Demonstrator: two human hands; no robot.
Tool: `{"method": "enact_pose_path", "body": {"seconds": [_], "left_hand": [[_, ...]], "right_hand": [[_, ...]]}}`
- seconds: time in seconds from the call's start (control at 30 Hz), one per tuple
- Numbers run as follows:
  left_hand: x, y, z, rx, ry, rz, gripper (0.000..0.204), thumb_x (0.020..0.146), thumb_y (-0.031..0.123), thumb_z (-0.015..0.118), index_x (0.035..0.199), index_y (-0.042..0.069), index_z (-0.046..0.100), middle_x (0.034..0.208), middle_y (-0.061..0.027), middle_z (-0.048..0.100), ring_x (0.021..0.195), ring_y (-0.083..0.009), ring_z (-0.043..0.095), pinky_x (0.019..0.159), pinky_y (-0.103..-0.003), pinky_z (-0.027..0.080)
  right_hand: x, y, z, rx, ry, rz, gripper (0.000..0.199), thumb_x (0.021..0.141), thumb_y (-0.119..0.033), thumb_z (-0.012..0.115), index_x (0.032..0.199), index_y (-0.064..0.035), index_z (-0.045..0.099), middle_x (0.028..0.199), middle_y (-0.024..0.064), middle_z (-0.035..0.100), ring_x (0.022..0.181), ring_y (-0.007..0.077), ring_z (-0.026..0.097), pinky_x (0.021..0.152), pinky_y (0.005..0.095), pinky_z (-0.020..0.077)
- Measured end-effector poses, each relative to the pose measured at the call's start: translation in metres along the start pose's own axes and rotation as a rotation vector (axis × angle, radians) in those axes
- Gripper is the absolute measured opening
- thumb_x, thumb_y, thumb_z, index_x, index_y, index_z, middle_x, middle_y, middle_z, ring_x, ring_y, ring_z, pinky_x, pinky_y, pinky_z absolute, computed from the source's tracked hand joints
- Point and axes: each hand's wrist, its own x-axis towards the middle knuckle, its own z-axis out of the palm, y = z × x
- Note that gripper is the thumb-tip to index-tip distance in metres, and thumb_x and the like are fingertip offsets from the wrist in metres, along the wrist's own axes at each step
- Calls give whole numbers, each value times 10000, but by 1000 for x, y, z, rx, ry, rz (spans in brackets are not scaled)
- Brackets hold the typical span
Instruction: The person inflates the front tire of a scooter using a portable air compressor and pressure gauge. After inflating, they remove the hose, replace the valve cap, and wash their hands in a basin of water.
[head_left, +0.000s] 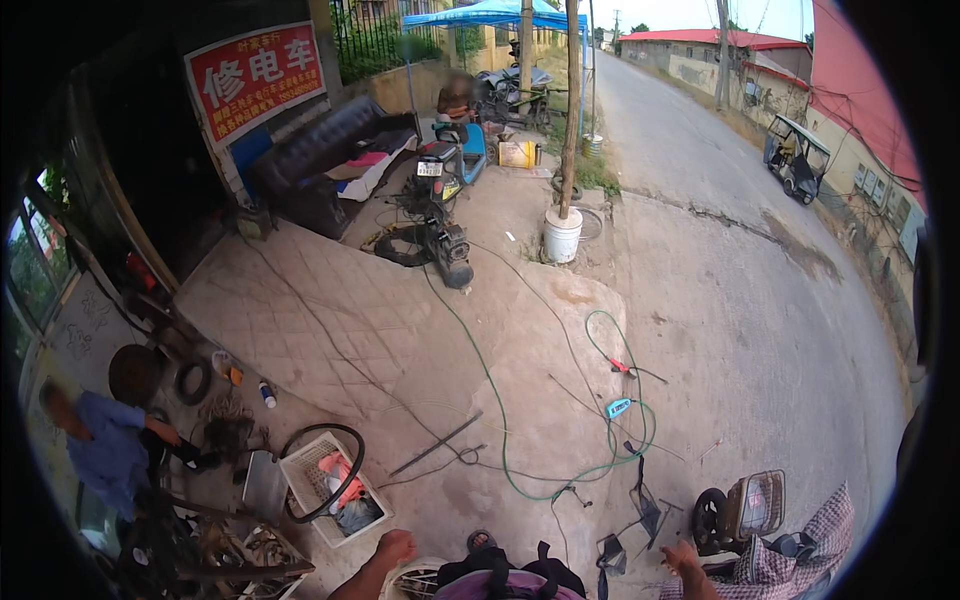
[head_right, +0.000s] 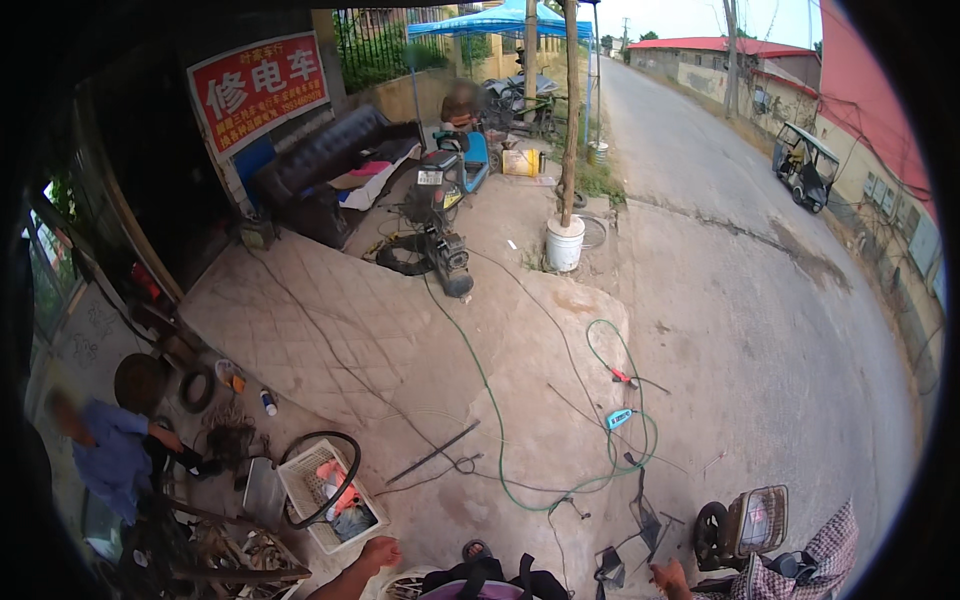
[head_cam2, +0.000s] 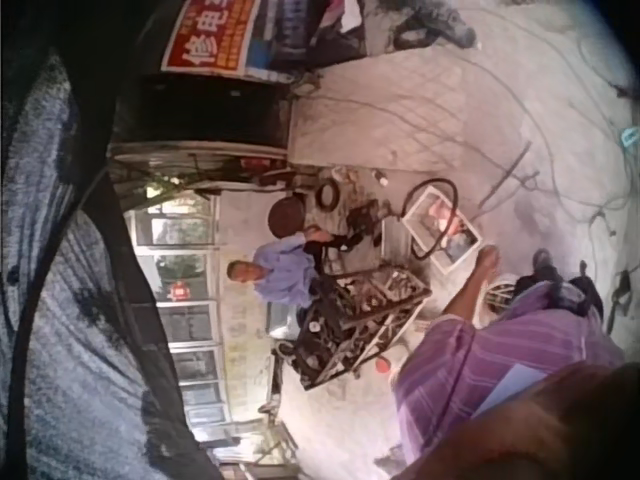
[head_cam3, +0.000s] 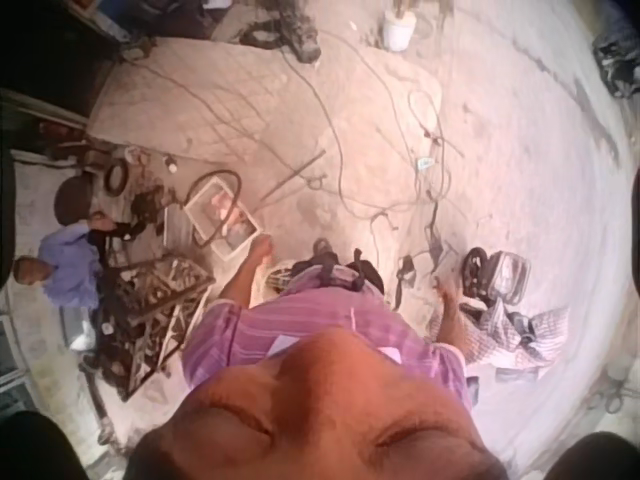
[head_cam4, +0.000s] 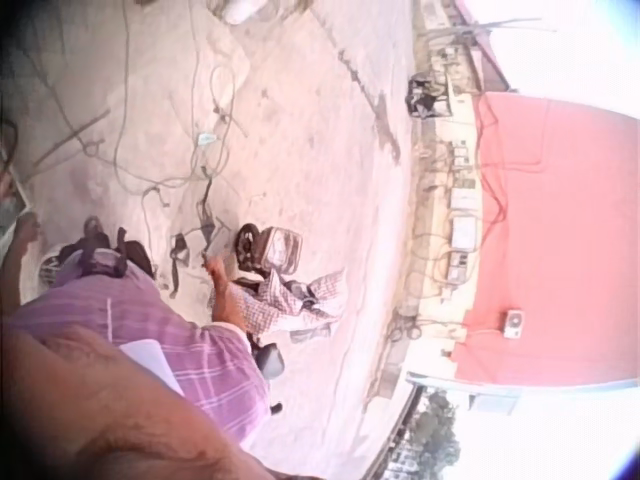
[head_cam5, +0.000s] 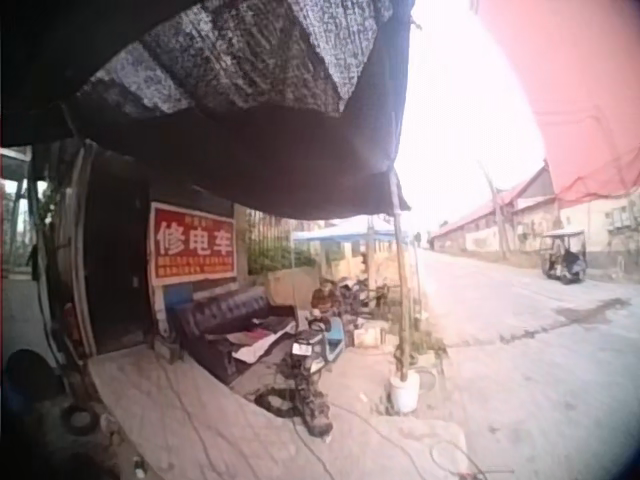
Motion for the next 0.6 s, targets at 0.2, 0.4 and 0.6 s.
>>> {"method": "enact_pose_path", "body": {"seconds": [0.2,0.4,0.6], "left_hand": [[29,46,-20,-48,108,-98,261,898,261,609,1081,78,579,875,-93,655,687,-230,667,597,-370,536],[37,-47,-32,-173,173,-303,306,929,190,556,1193,34,560,978,-163,647,787,-294,659,655,-398,555],[16,-29,-7,-215,220,-359,350,931,222,545,1226,35,557,962,-149,655,764,-277,655,624,-394,549]], "right_hand": [[45,56,49,143,-54,-79,436,873,-258,601,1222,-4,532,884,139,662,672,246,605,569,372,481],[115,108,9,-521,201,-1103,347,854,-208,635,1180,-93,613,920,165,651,777,305,615,670,417,491],[109,-97,-6,211,-154,104,233,890,-225,577,1037,-47,548,692,137,604,505,237,533,424,385,402]]}}
